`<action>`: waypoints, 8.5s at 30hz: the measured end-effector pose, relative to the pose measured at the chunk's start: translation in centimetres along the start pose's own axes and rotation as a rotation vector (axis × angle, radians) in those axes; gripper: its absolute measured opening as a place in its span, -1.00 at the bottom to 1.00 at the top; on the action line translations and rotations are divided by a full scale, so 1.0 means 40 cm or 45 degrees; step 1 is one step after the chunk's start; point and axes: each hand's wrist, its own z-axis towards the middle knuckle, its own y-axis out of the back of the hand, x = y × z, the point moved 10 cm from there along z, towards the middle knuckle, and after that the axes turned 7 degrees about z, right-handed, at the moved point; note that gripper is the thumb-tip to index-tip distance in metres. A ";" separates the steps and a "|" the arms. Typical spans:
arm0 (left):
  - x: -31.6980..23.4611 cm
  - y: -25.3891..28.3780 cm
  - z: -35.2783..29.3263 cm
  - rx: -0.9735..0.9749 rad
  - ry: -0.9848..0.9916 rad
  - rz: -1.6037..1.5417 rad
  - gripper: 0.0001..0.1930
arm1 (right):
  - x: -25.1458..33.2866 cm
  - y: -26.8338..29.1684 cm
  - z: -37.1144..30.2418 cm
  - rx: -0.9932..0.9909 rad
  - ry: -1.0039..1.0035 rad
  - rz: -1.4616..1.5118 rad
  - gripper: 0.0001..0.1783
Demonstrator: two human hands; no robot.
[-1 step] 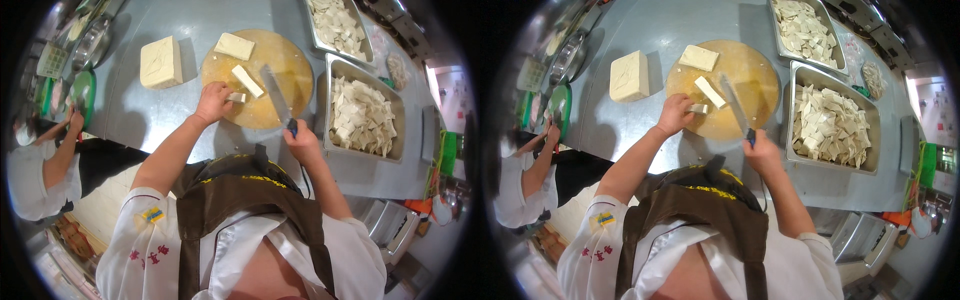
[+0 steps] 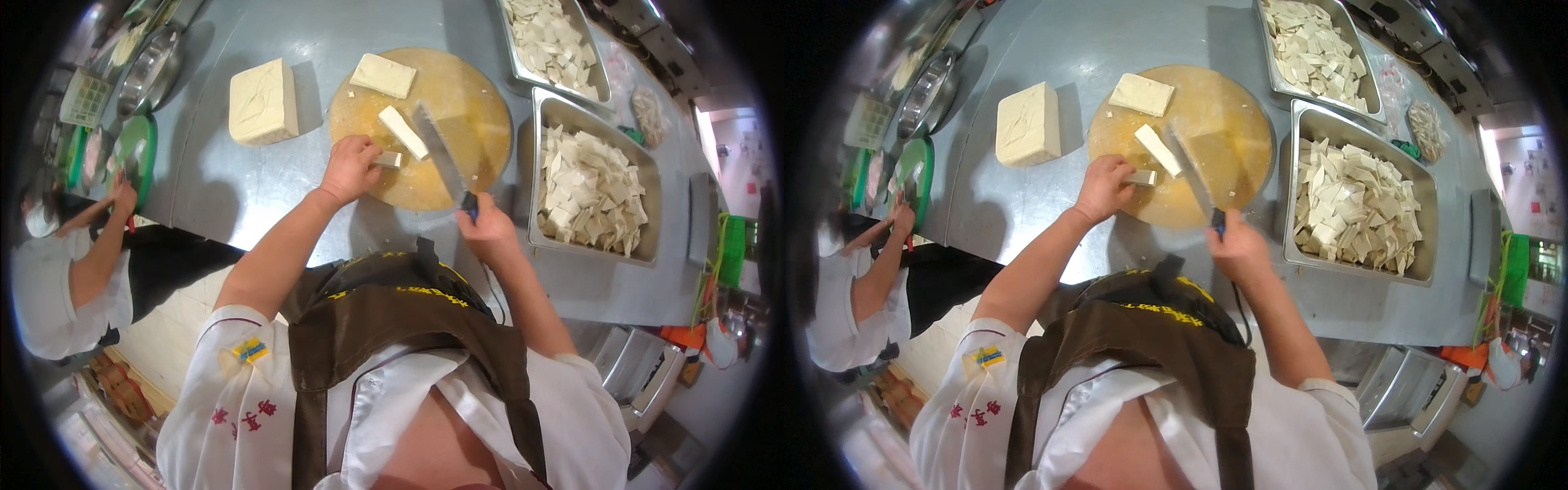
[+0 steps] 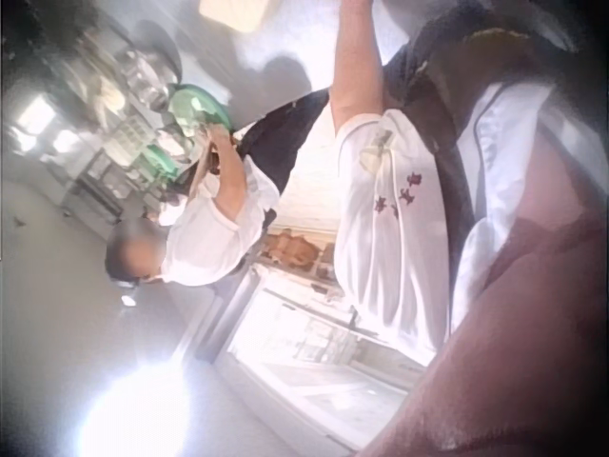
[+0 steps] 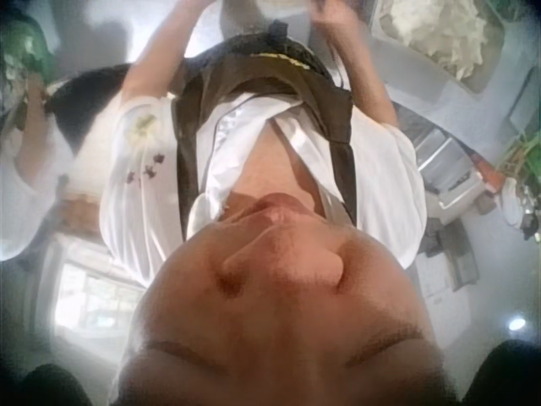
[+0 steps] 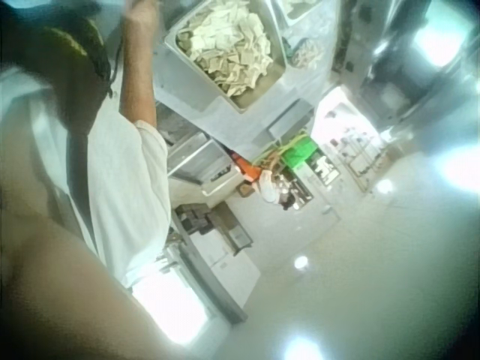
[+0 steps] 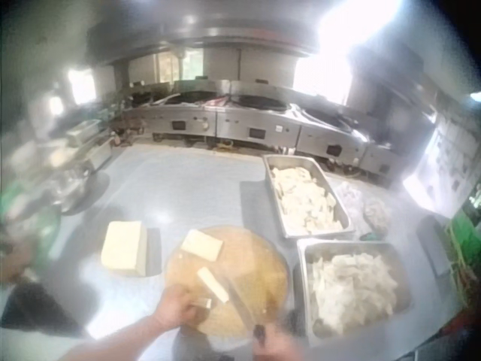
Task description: The person stands at a stainless steel workstation in a commercial kitchen and uses a large cleaver to slice a block of tofu into thin strips on a round wooden cutting board. The cut tofu is then transferred into a metal tray. Another person is visible in the background working at a separate station.
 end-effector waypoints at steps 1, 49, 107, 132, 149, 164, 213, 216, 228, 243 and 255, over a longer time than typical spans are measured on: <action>0.001 -0.011 -0.006 0.019 0.013 0.009 -0.68 | 0.032 -0.015 0.006 0.107 -0.048 -0.077 -0.57; 0.106 0.030 -0.089 -0.168 0.409 0.007 -0.64 | 0.133 -0.135 0.045 0.395 -0.002 -0.279 -0.57; -0.028 -0.055 0.215 0.339 0.319 -0.410 -0.63 | -0.241 0.331 -0.258 -0.394 0.002 1.852 -0.75; 0.078 -0.127 0.113 0.746 0.318 0.275 -0.56 | -0.117 0.014 -0.028 -0.025 -0.036 -0.017 -0.63; -0.020 -0.080 0.064 0.083 0.191 0.055 -0.70 | 0.070 -0.002 0.059 0.314 0.055 -0.341 -0.58; 0.029 -0.038 0.042 -0.113 0.306 0.029 -0.67 | 0.055 -0.026 0.086 0.274 0.022 -0.315 -0.52; 0.119 -0.026 0.009 -0.155 0.392 -0.092 -0.77 | 0.088 -0.013 0.059 0.100 -0.034 -0.308 -0.56; 0.100 -0.029 0.035 -0.067 0.293 0.013 -0.76 | 0.040 0.122 -0.006 -0.137 -0.038 -0.084 -0.57; 0.044 -0.149 0.161 0.646 0.183 0.083 -0.66 | -0.306 0.314 -0.218 -0.199 0.049 2.557 -0.60; -0.102 -0.162 0.157 0.501 0.350 -0.640 -0.65 | -0.206 0.274 -0.179 -0.353 -0.117 1.656 -0.80; 0.439 -0.122 0.213 0.003 1.098 -0.476 -0.51 | -0.125 -0.012 -0.053 0.004 -0.279 -0.064 -0.61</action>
